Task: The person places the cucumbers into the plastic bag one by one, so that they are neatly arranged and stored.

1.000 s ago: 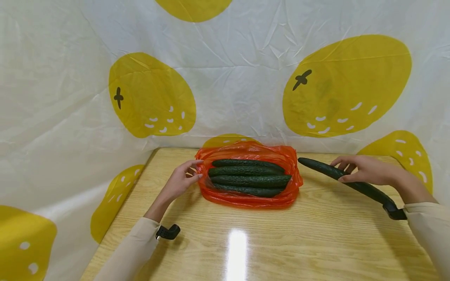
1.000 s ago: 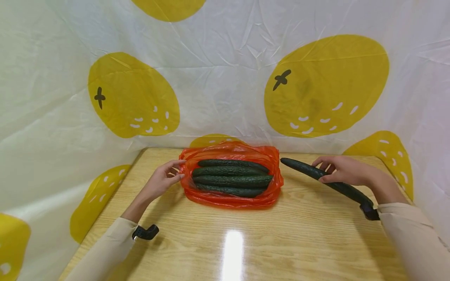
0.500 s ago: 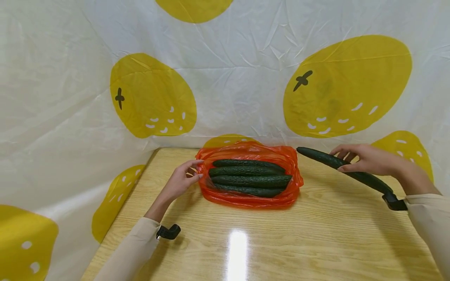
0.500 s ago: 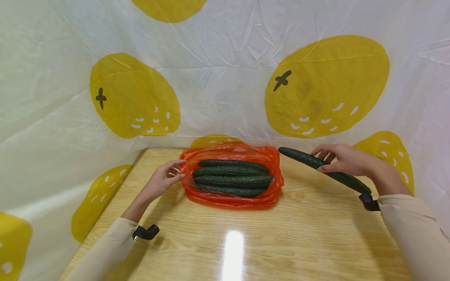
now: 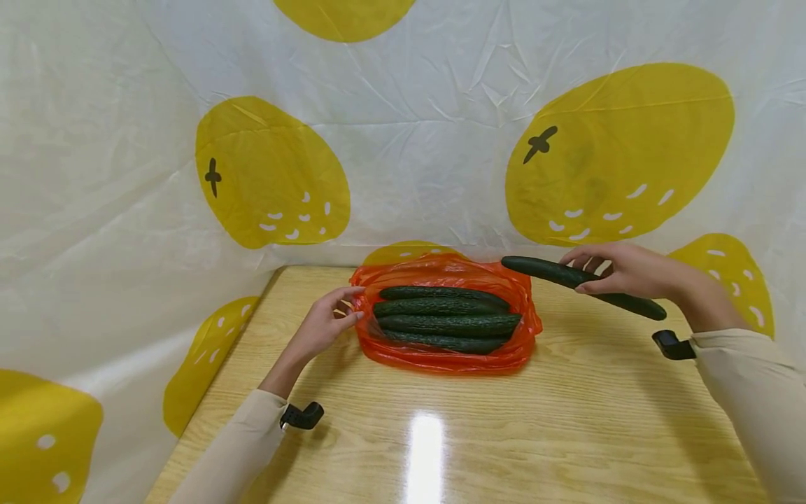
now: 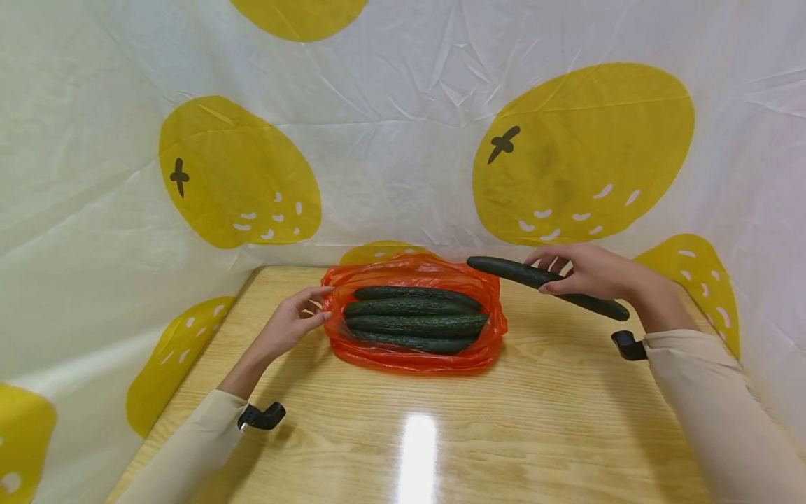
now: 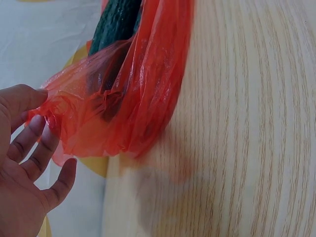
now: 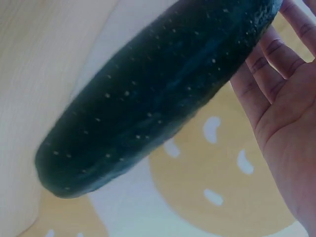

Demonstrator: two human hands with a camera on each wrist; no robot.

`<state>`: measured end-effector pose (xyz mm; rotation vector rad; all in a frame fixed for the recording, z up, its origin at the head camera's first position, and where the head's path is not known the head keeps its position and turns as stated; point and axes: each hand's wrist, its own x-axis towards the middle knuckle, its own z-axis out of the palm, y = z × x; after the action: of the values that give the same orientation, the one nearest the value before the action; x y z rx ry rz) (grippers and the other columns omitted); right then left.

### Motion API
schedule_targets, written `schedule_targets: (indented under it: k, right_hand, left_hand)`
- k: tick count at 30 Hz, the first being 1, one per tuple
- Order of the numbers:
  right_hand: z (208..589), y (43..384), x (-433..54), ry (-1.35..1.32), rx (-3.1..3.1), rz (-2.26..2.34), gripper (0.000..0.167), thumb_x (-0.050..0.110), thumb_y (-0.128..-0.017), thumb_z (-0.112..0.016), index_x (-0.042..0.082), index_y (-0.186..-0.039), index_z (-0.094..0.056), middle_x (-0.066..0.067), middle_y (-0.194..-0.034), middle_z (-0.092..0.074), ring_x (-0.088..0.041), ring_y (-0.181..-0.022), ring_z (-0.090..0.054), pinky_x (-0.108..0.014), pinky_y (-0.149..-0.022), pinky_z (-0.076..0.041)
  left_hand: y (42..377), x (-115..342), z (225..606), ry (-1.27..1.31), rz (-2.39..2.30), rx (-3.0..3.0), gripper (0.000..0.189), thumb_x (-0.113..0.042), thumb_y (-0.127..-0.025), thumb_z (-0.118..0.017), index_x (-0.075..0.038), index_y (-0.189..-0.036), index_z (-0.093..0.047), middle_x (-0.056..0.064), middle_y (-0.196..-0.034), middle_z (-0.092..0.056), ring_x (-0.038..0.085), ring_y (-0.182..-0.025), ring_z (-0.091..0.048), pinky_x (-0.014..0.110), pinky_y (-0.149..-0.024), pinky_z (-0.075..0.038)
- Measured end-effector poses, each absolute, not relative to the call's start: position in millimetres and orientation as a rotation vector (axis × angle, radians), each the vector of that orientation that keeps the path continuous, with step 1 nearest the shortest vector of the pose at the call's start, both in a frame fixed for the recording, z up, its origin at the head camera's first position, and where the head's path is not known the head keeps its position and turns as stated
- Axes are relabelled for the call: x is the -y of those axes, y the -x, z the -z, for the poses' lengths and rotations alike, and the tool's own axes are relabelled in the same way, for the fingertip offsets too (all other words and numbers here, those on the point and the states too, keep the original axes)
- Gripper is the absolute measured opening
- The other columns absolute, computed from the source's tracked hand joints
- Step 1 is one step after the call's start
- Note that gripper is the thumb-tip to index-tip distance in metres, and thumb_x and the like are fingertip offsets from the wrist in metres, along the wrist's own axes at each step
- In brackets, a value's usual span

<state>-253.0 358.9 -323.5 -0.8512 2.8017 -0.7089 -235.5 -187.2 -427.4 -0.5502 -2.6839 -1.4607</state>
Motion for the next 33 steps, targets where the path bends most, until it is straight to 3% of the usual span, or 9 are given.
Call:
schedule_targets:
  k: [7,15,24,33]
  right_hand:
    - [321,265,-336,0.980,-2.783,0.730,0.046,0.025,-0.092,-0.078,0.020,-0.134,-0.063,0.004,-0.113,-0.069,-0.019,-0.101,-0.065,-0.034,-0.083,-0.056]
    - [320,275,-310,1.017,-2.738,0.743,0.045,0.027,-0.093,-0.076,0.020,-0.136,-0.063,0.003,-0.120,-0.068,-0.020,-0.106,-0.063,-0.040,-0.088,-0.055]
    - [323,289,-284,1.142,-2.688,0.774,0.041,0.026,-0.093,-0.076,0.025,-0.133,-0.065,0.006,-0.108,-0.068,-0.016,-0.100,-0.063,-0.042,-0.086,-0.054]
    - [324,299,-260,1.170,-2.643,0.810,0.040,0.026,-0.093,-0.076,0.029,-0.131,-0.066,0.008,-0.114,-0.068,-0.015,-0.102,-0.062,-0.044,-0.088,-0.052]
  left_hand:
    - [235,187,427,0.535,1.474,2.689,0.044,-0.010,-0.095,-0.072,-0.013,-0.137,-0.061,0.010,-0.109,-0.064,0.023,-0.089,-0.062,0.032,-0.078,-0.054]
    - [235,186,427,0.521,1.477,2.698,0.048,-0.007,-0.095,-0.070,-0.006,-0.141,-0.057,0.018,-0.113,-0.063,0.030,-0.092,-0.062,0.034,-0.079,-0.053]
    - [233,188,427,0.536,1.471,2.693,0.044,-0.010,-0.095,-0.072,-0.013,-0.138,-0.061,0.014,-0.111,-0.064,0.025,-0.090,-0.062,0.036,-0.080,-0.053]
    - [234,188,427,0.547,1.461,2.693,0.043,-0.010,-0.095,-0.071,-0.014,-0.137,-0.061,0.009,-0.110,-0.063,0.022,-0.089,-0.063,0.033,-0.079,-0.054]
